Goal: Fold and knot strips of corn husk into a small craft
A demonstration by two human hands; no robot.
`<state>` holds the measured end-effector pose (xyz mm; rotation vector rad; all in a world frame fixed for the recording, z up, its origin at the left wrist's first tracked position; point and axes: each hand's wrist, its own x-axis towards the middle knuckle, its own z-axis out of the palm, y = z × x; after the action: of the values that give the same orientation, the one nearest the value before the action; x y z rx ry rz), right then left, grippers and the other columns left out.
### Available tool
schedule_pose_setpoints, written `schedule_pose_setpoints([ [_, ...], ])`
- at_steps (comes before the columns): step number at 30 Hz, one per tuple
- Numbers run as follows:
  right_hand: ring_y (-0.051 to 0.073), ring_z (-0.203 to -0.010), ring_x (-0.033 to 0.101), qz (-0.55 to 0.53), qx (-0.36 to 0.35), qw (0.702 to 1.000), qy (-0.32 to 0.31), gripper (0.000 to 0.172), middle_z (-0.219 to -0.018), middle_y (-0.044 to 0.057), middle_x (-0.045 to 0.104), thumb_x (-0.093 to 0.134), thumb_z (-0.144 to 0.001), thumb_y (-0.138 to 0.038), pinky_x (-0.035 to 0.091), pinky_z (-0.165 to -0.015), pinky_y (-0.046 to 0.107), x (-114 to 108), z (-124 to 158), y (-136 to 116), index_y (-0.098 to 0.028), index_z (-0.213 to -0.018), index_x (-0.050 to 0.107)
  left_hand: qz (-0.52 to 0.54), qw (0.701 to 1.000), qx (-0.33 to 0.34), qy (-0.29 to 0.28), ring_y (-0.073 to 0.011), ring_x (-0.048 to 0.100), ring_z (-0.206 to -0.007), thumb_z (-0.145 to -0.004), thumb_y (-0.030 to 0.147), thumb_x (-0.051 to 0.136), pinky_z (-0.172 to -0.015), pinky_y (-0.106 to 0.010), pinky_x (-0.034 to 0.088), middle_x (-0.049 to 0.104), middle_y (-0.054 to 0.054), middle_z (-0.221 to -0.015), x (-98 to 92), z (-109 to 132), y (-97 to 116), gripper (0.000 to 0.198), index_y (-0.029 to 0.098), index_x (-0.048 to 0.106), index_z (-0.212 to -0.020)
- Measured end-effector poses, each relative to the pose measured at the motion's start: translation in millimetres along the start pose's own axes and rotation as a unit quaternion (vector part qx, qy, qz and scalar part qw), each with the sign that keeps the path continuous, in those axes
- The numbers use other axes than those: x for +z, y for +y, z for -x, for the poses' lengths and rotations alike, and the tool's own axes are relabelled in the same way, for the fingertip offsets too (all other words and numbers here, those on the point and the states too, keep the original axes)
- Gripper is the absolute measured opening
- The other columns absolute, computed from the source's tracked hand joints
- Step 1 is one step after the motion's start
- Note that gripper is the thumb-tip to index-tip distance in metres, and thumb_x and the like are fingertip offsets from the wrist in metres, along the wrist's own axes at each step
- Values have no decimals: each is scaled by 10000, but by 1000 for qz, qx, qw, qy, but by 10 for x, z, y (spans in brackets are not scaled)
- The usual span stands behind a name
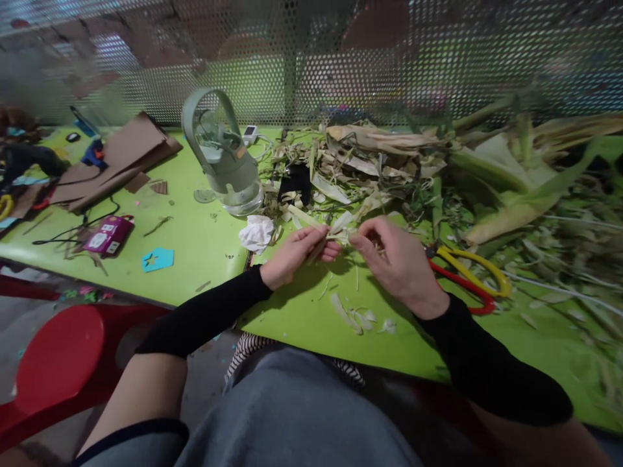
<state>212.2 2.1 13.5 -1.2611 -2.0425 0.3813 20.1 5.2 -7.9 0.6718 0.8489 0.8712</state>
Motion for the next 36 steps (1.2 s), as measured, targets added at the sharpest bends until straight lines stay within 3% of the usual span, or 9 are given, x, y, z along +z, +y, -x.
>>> schedule_pose_setpoints([
  [3,220,-739,619,45,-68,996,-44,468,-811,74,689,417,-1037,-592,473,-669,362,28,1,12,-220,-832,613,17,1000,-12,6,-89,660,-631,-1016,294,567,-709,-229,547,731,-40,-727,-9,14,72,236,118,678,-904],
  [6,216,-740,624,29,-98,993,-65,396,-807,66,704,414,-1066,-474,468,-683,355,40,-4,-1,-219,-858,634,9,998,-29,-48,-96,669,-643,-1001,345,595,-697,-231,546,736,-59,-747,4,59,88,298,107,693,-851],
  [12,161,-629,578,-28,-89,991,-100,291,-719,14,664,498,-1037,-320,412,-601,299,12,-8,-80,-218,-795,622,-35,997,-24,-71,-77,659,-633,-946,312,679,-691,-211,530,741,-64,-744,14,72,78,266,87,708,-809],
  [19,166,-620,582,-39,-46,994,-88,299,-700,2,655,515,-1031,-329,415,-610,313,-69,-7,-110,-234,-768,620,-30,997,28,-59,-118,725,-747,-1004,297,585,-809,-269,572,791,-93,-861,-7,92,66,259,89,735,-1040],
  [21,199,-686,615,-17,-60,997,-56,285,-757,23,680,512,-1035,-369,447,-654,343,-70,-14,-77,-242,-807,628,-36,997,35,-62,-142,746,-825,-1006,304,583,-878,-304,575,801,-111,-926,-21,100,79,269,93,737,-1073],
  [24,274,-851,633,55,-88,993,65,274,-904,93,702,567,-1002,-488,471,-739,411,-44,-6,-38,-245,-890,625,-41,996,49,-70,-170,755,-954,-1009,273,560,-974,-346,559,803,-131,-1034,-44,93,95,268,100,739,-1109],
  [26,271,-811,613,78,-96,988,91,308,-872,102,688,594,-979,-531,458,-705,407,-7,21,-43,-244,-866,608,-55,993,63,-78,-186,746,-1027,-983,243,592,-1017,-367,543,796,-135,-1100,-57,77,90,241,108,741,-1116],
  [32,156,-568,499,56,-82,995,-28,349,-651,19,599,583,-999,-424,354,-545,323,136,109,-164,-230,-714,527,-186,968,158,-65,-175,715,-1057,-963,269,612,-998,-325,525,787,-89,-1088,-97,26,32,203,135,757,-1014],
  [36,116,-497,411,1,-63,996,-68,342,-582,-34,482,540,-996,-283,314,-507,293,139,112,-232,-235,-674,434,-347,912,216,-8,-149,690,-871,-964,295,609,-828,-254,515,771,-59,-957,-112,35,45,199,156,749,-984],
])
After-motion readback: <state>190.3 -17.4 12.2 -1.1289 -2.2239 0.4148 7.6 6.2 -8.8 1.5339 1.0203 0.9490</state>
